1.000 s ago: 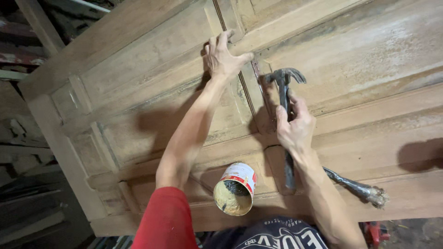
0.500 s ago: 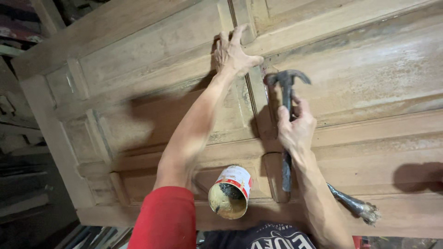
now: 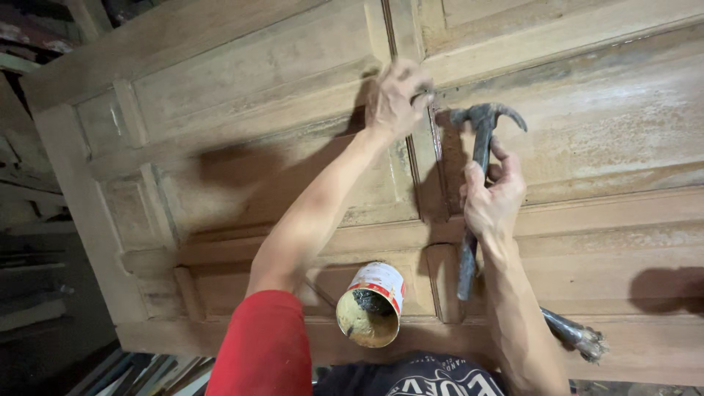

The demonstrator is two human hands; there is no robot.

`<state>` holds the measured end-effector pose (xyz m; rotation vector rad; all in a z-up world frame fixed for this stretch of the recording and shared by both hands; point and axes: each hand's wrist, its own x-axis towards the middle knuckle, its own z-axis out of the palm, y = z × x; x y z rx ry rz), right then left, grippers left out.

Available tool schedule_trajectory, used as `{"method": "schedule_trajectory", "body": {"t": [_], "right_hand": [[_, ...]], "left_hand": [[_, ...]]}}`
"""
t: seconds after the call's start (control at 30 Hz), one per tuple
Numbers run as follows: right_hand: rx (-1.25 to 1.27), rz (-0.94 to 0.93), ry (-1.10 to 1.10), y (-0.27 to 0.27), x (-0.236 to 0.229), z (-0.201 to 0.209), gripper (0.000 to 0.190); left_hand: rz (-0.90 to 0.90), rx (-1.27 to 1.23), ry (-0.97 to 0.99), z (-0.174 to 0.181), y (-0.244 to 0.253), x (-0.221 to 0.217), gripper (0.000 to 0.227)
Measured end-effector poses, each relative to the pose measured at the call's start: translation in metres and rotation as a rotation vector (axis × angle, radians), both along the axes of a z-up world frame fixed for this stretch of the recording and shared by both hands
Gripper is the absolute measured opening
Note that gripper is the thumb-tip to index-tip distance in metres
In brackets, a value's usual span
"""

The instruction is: The person repairs a wooden door by inserting wooden dowels into pre-drilled holes and tapping them flush with a hammer. They then apply a filler paste to the joints and smooth it with a putty knife.

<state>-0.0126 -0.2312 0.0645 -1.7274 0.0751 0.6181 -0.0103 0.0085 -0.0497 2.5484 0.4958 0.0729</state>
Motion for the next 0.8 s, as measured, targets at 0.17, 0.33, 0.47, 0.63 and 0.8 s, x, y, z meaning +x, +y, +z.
{"method": "schedule_trajectory", "body": {"t": [0.17, 0.33, 0.47, 0.63, 0.8], "right_hand": [[0.008, 0.023, -0.006, -0.015, -0.008, -0.006, 0.046], [0.023, 0.009, 0.027, -0.016, -0.008, -0.01, 0.048], [0.048, 0.014, 0.05, -0.016, -0.001, -0.005, 0.055], [0.049, 0.015, 0.103, -0.01, 0.016, 0.002, 0.057], [0.021, 0.071, 0.095, 0.004, 0.038, 0.007, 0.054]], "left_hand": [[-0.274, 0.063, -0.172, 0.003, 0.014, -0.015, 0.008], [-0.337, 0.058, -0.208, 0.031, 0.008, -0.008, 0.009], [-0.306, 0.049, -0.041, 0.046, 0.0, 0.004, 0.014], [-0.251, 0.109, -0.026, 0.052, -0.012, 0.009, 0.01], [-0.231, 0.131, -0.055, 0.053, -0.016, 0.008, 0.008]]}}
